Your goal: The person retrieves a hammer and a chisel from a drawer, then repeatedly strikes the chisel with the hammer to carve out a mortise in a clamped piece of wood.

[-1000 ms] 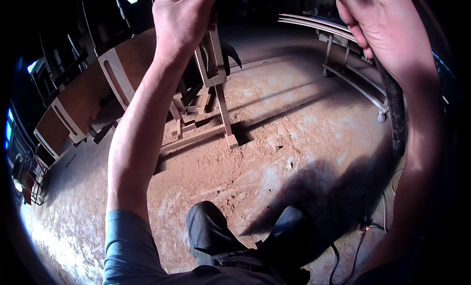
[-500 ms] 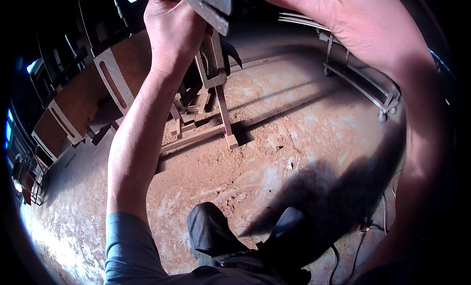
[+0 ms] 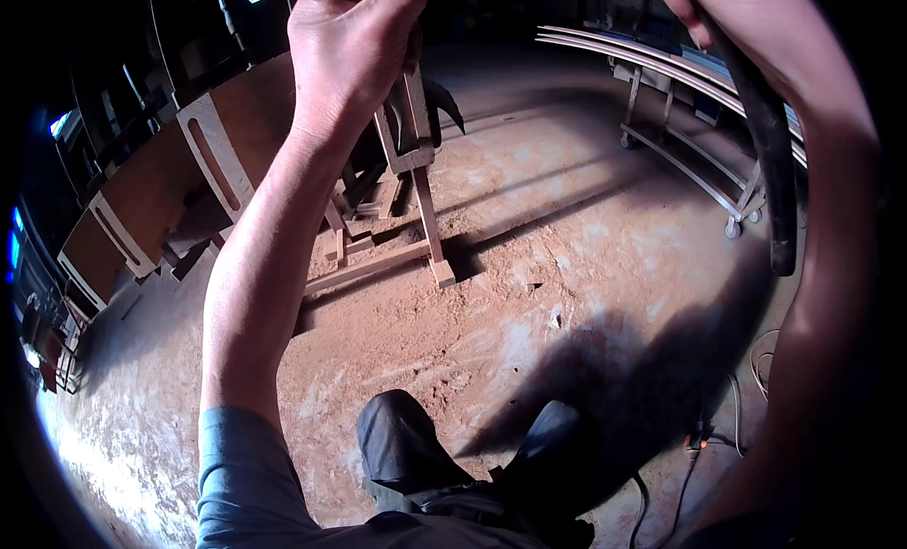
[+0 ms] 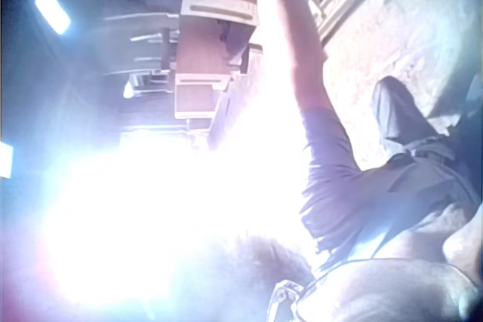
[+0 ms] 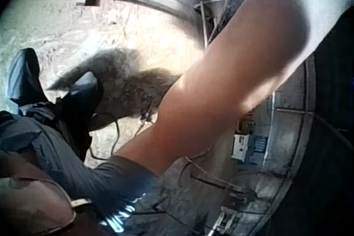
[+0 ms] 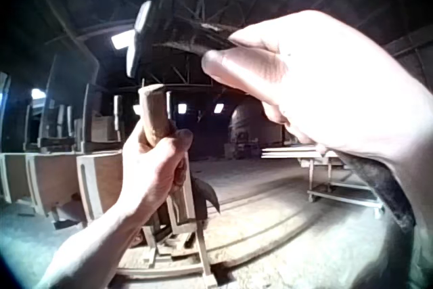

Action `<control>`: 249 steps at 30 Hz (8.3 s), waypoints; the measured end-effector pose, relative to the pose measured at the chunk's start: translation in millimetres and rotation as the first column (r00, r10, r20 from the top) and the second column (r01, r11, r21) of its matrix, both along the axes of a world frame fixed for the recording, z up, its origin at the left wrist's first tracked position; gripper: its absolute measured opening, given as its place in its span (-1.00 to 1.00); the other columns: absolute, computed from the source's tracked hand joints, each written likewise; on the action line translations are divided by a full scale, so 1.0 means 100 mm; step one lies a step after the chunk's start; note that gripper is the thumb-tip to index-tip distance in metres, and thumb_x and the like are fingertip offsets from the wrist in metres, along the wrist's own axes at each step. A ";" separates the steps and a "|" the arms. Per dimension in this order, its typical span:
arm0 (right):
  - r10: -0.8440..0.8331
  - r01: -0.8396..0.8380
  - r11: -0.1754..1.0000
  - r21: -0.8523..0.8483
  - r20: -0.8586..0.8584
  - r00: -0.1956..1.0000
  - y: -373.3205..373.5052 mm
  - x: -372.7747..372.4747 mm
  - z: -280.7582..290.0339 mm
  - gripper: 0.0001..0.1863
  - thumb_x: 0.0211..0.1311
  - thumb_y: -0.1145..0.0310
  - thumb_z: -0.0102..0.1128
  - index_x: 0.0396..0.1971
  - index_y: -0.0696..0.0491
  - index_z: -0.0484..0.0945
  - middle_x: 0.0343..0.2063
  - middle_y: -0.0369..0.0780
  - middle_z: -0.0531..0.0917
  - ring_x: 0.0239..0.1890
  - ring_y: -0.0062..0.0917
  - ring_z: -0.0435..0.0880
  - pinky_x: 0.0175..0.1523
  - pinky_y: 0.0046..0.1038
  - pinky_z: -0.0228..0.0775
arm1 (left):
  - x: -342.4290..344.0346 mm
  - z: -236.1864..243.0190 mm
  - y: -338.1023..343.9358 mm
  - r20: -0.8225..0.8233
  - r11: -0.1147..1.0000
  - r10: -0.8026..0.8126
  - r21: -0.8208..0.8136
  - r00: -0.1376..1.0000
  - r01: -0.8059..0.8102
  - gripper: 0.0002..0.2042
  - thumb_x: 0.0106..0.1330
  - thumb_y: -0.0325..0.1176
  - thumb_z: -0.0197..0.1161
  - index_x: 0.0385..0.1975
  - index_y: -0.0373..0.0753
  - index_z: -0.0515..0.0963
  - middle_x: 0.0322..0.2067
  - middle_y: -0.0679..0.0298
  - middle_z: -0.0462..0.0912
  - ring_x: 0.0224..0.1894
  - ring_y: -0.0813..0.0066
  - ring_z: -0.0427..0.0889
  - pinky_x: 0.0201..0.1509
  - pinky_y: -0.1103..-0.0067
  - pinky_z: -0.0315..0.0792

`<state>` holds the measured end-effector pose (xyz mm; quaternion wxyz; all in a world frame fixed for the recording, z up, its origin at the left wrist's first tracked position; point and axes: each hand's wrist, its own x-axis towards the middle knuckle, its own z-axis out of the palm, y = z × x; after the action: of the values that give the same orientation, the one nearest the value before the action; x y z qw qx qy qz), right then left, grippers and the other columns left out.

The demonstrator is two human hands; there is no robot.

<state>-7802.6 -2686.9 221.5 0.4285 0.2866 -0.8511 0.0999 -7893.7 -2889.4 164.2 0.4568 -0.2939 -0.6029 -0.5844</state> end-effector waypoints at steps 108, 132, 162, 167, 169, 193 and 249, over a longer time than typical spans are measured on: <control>0.733 0.228 0.453 -0.862 0.506 0.455 0.80 0.14 -3.54 -0.82 0.28 0.56 0.20 -0.27 0.03 0.38 -0.63 -0.36 0.48 -0.67 -0.70 0.46 -0.57 -0.59 0.32 | 0.16 -0.61 -0.10 -0.830 0.529 -0.246 -0.548 0.501 -0.647 -0.60 -0.06 -0.41 0.39 -0.18 -0.12 0.44 -0.46 0.35 0.48 -0.51 0.46 0.48 -0.50 0.55 0.36; 0.848 -0.409 0.362 -0.838 0.114 0.518 0.78 0.15 -3.66 -0.47 0.39 -0.01 0.16 -0.05 0.21 0.33 -0.50 -0.16 0.51 -0.52 -0.48 0.52 -0.40 -0.42 0.47 | 0.18 -0.42 0.03 -0.849 0.609 -0.162 -0.488 0.504 -0.625 -0.65 -0.15 -0.44 0.43 -0.36 -0.15 0.43 -0.56 0.40 0.39 -0.57 0.44 0.45 -0.54 0.54 0.34; 0.836 -0.533 0.263 -0.804 -0.087 0.542 0.27 0.20 -3.01 -0.34 0.24 -0.21 0.22 -0.13 0.17 0.38 -0.46 -0.22 0.52 -0.52 -0.47 0.53 -0.46 -0.42 0.46 | 0.19 -0.36 0.05 -0.855 0.655 -0.102 -0.442 0.508 -0.613 -0.75 -0.05 -0.36 0.33 -0.38 -0.15 0.42 -0.58 0.39 0.34 -0.59 0.45 0.43 -0.57 0.53 0.35; 0.802 -0.714 0.123 -0.689 -0.355 0.480 0.11 -0.02 -3.18 -0.28 0.26 -0.26 0.20 0.07 0.07 0.32 -0.45 -0.24 0.52 -0.53 -0.46 0.51 -0.40 -0.39 0.50 | 0.15 -0.38 0.05 -0.868 0.667 -0.109 -0.425 0.483 -0.612 -0.75 -0.04 -0.36 0.32 -0.38 -0.15 0.43 -0.58 0.39 0.34 -0.59 0.46 0.41 -0.58 0.55 0.33; 0.757 -0.684 0.312 -0.659 -0.263 0.598 0.34 -0.06 -3.44 -0.27 0.24 -0.27 0.21 0.14 0.01 0.30 -0.45 -0.25 0.52 -0.53 -0.47 0.51 -0.39 -0.39 0.51 | 0.16 -0.36 0.06 -0.877 0.695 -0.099 -0.399 0.470 -0.598 -0.76 -0.04 -0.36 0.32 -0.38 -0.15 0.42 -0.58 0.39 0.33 -0.60 0.47 0.40 -0.58 0.55 0.32; 0.871 -0.675 0.138 -0.725 -0.235 0.431 0.37 0.19 -2.84 -0.28 0.10 -0.18 0.41 0.07 -0.03 0.32 -0.44 -0.28 0.49 -0.52 -0.47 0.51 -0.39 -0.40 0.47 | 0.19 -0.21 0.13 -0.871 0.730 -0.083 -0.383 0.484 -0.565 -0.72 -0.04 -0.43 0.42 -0.37 -0.25 0.45 -0.62 0.35 0.33 -0.64 0.44 0.41 -0.65 0.53 0.30; 0.777 -0.431 0.409 -0.804 0.059 0.627 0.61 0.69 -2.15 -0.54 0.38 0.23 0.01 -0.71 0.18 0.38 -0.80 -0.07 0.47 -0.82 -0.33 0.46 -0.68 -0.36 0.44 | 0.24 -0.41 0.06 -0.808 0.642 -0.068 -0.485 0.586 -0.594 -0.80 -0.03 -0.39 0.34 -0.50 -0.17 0.41 -0.56 0.34 0.38 -0.51 0.40 0.47 -0.50 0.49 0.35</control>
<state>-7733.9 -2626.0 6.9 0.2375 0.3582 -0.6368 0.6402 -7869.6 -2883.1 123.2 0.6029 -0.5624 -0.5649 -0.0329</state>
